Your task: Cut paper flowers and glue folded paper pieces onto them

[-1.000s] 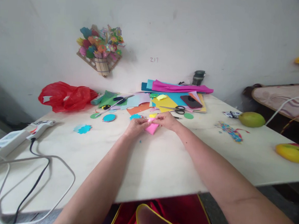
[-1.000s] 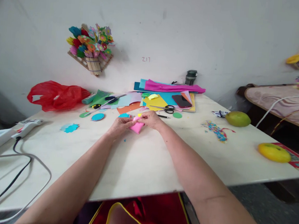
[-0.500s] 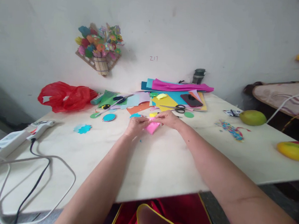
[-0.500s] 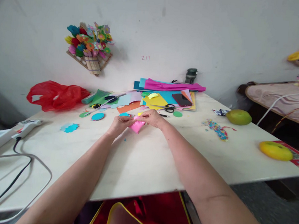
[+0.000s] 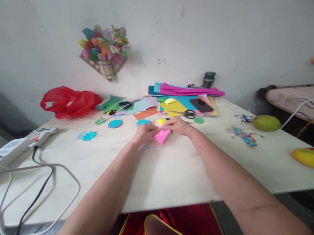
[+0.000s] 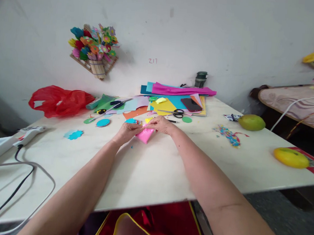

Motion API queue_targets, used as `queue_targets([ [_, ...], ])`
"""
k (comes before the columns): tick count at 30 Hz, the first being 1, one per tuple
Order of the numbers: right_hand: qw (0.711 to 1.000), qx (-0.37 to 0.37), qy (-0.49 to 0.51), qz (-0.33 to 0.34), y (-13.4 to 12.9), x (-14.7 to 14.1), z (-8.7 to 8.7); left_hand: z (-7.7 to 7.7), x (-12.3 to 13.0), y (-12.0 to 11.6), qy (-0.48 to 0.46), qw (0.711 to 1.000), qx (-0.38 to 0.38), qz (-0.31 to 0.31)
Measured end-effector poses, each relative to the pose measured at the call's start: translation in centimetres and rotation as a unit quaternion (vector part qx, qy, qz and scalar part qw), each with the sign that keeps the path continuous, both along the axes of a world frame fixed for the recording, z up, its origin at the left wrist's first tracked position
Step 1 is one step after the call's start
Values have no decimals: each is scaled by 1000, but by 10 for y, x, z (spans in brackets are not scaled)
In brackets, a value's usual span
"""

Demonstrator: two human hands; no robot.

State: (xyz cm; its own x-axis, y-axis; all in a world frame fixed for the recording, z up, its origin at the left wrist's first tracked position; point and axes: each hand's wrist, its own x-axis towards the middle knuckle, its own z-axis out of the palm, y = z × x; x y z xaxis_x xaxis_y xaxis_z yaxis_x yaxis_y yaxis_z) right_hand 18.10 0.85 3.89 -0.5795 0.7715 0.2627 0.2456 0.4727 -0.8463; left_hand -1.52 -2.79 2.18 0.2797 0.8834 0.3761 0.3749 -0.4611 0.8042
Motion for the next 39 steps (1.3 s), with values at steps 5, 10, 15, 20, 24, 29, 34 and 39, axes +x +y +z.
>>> queue_targets([
  [5, 1000, -2, -4, 1, 1, 1, 1, 5, 3, -4, 27, 1000, -5, -7],
  [10, 1000, 20, -12, -7, 1, -1, 2, 7, 5, -7, 22, 999, -40, -4],
  [15, 1000, 7, 12, -17, 0, -3, 3, 6, 8, -8, 9, 997, -74, -6],
  [20, 998, 25, 55, -31, 2, -3, 4, 6, 11, -7, -59, 992, -112, -13],
  [24, 995, 66, 72, -24, 4, -2, 4, 4, 8, -5, -51, 993, -111, 5],
  [29, 990, 90, 103, 17, 8, -1, 2, 5, 5, -5, -9, 994, -100, -32],
  [34, 990, 79, 112, 34, 8, -1, 1, 6, 6, -7, -2, 994, -96, -54],
  [39, 993, 71, 97, 21, 6, -2, 3, 5, 6, -7, 2, 994, -90, -59],
])
